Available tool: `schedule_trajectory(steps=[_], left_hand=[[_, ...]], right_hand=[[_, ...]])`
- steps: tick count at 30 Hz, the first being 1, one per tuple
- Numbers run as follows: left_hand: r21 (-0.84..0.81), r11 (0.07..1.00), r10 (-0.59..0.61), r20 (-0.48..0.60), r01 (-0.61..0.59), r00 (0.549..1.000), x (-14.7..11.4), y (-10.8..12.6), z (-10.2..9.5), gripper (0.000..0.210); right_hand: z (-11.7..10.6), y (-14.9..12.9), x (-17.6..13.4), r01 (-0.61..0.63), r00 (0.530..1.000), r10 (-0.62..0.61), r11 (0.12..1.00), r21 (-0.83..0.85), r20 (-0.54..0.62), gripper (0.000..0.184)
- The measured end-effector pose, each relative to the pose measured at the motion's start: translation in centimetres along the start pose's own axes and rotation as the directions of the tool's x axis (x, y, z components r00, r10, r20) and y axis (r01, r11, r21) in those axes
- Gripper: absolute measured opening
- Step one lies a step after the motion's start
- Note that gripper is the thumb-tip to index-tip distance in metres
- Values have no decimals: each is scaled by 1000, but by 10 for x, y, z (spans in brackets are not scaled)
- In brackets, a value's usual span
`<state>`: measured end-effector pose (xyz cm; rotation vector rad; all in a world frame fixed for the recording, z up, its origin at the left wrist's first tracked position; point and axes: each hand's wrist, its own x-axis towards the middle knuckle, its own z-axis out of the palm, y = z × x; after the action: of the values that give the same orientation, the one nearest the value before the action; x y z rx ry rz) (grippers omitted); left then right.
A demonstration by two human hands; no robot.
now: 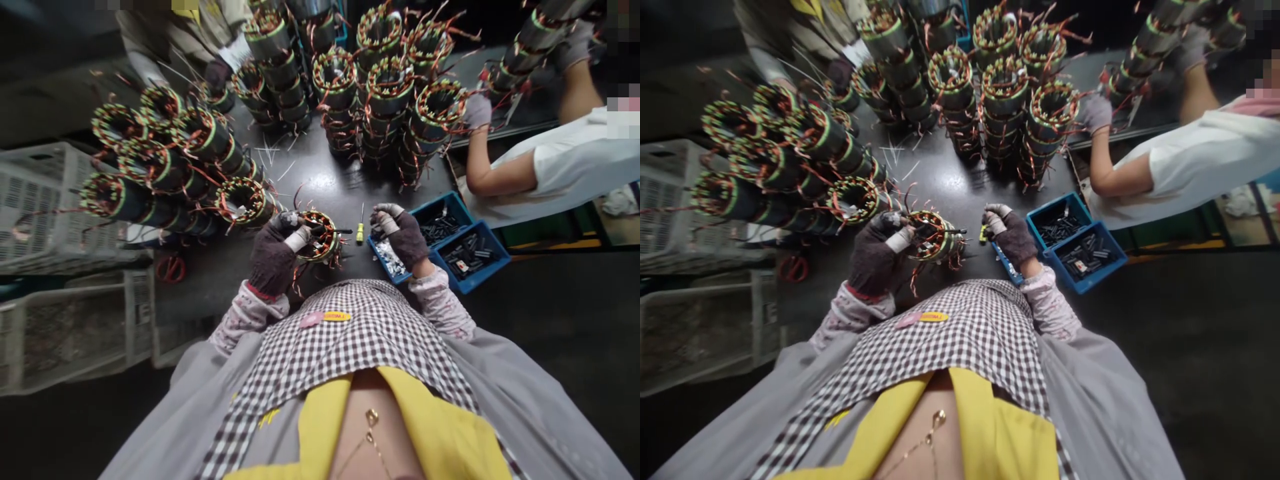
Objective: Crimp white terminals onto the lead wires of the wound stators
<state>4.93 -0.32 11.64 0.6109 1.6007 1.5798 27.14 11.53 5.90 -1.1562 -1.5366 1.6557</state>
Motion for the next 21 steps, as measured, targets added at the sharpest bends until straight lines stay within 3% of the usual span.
schedule_trajectory(steps=[3,5,9,13,15,21], left_hand=[[-5,998,-66,119,67,991,-3,8,15,40],[-7,995,-97,169,100,981,-2,8,21,37],[-54,996,-71,36,73,997,6,1,13,40],[-73,986,-150,-5,149,989,9,-7,3,44],[-72,985,-157,-16,155,987,8,-9,2,44],[-43,986,-158,-4,158,987,9,-13,6,48]], right_hand=[[18,-27,-9,102,967,-126,988,117,220,41],[27,-36,-10,179,938,-199,979,96,285,31],[19,-13,3,128,986,-132,991,43,105,21],[6,36,14,-12,996,40,935,-354,73,16],[10,51,15,-44,991,96,890,-454,93,17],[24,59,20,-67,984,119,936,-346,130,21]])
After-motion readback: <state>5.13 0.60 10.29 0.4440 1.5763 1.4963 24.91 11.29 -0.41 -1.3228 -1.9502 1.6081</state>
